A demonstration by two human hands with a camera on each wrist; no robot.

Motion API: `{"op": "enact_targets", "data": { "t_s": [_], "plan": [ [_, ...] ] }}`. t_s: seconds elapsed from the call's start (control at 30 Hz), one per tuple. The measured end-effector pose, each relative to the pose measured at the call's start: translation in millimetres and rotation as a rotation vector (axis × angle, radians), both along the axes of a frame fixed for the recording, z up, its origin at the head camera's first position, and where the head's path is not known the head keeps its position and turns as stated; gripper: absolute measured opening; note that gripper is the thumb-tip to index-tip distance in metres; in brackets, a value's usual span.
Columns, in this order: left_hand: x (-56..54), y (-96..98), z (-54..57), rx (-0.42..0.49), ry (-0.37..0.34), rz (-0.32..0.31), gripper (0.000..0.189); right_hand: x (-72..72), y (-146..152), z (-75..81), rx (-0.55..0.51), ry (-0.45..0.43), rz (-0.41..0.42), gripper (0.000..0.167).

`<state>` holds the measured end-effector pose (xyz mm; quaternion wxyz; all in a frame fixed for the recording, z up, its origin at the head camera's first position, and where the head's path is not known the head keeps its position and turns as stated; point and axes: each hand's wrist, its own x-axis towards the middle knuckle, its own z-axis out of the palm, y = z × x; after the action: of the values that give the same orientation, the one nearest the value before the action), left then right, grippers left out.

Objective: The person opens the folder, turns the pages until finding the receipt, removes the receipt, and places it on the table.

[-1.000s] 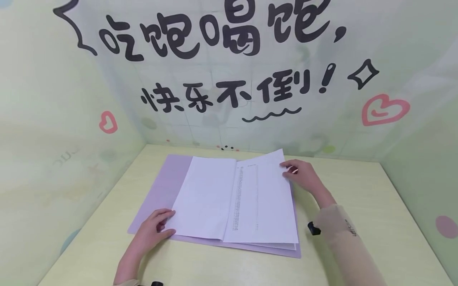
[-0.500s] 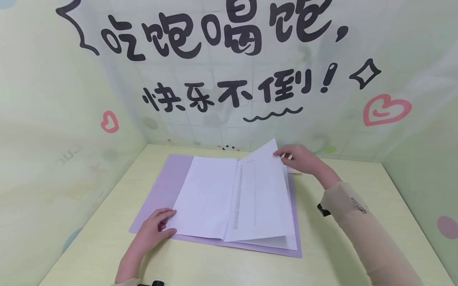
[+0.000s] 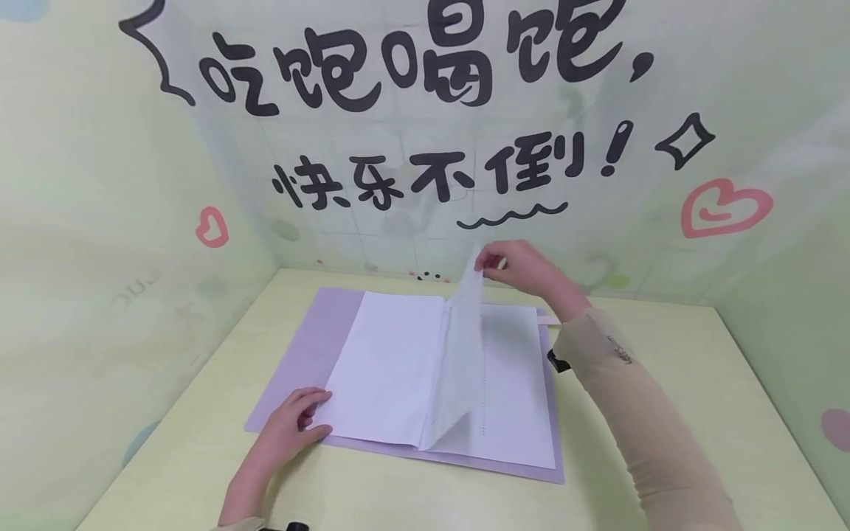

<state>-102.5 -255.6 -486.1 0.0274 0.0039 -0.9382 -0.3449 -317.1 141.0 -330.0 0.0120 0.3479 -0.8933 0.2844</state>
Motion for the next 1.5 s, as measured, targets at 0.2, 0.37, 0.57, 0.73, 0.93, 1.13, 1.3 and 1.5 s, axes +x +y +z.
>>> {"op": "enact_targets", "data": {
  "t_s": [0.2,0.37,0.57,0.73,0.93,1.13,1.3,1.5],
  "plan": [
    [-0.1,2.4,0.3,-0.061,0.019,-0.024,0.052,-5.3,-31.6,6.1,-0.042,-0.016,0.015,0.012],
    [0.3,5.2,2.7,-0.106,0.031,-0.034,0.05,-8.7,-53.9,4.4,-0.083,-0.025,0.008,0.012],
    [-0.9,7.1,4.5,-0.064,0.004,-0.019,0.049,-12.6,-80.9,-4.0,-0.167,-0.047,-0.008,0.013],
    [-2.0,7.1,2.6,-0.039,0.009,-0.007,0.049,-14.0,-105.2,-17.0,-0.258,-0.038,-0.016,0.013],
    [-1.5,6.9,0.1,-0.032,0.021,-0.008,0.048,-13.3,-132.3,-34.4,-0.315,-0.042,-0.012,0.018],
    [0.1,5.9,-0.1,-0.025,0.025,-0.013,0.048,-6.9,-156.7,-53.5,-0.291,-0.104,0.046,0.04],
    [0.1,3.2,1.4,0.018,-0.006,-0.003,0.051,-2.5,-174.5,-73.8,-0.219,-0.165,0.071,0.058],
    [-0.1,0.6,4.0,0.063,-0.029,0.02,0.06,-3.9,-188.6,-99.3,-0.155,-0.17,0.092,0.071]
  ]
}}
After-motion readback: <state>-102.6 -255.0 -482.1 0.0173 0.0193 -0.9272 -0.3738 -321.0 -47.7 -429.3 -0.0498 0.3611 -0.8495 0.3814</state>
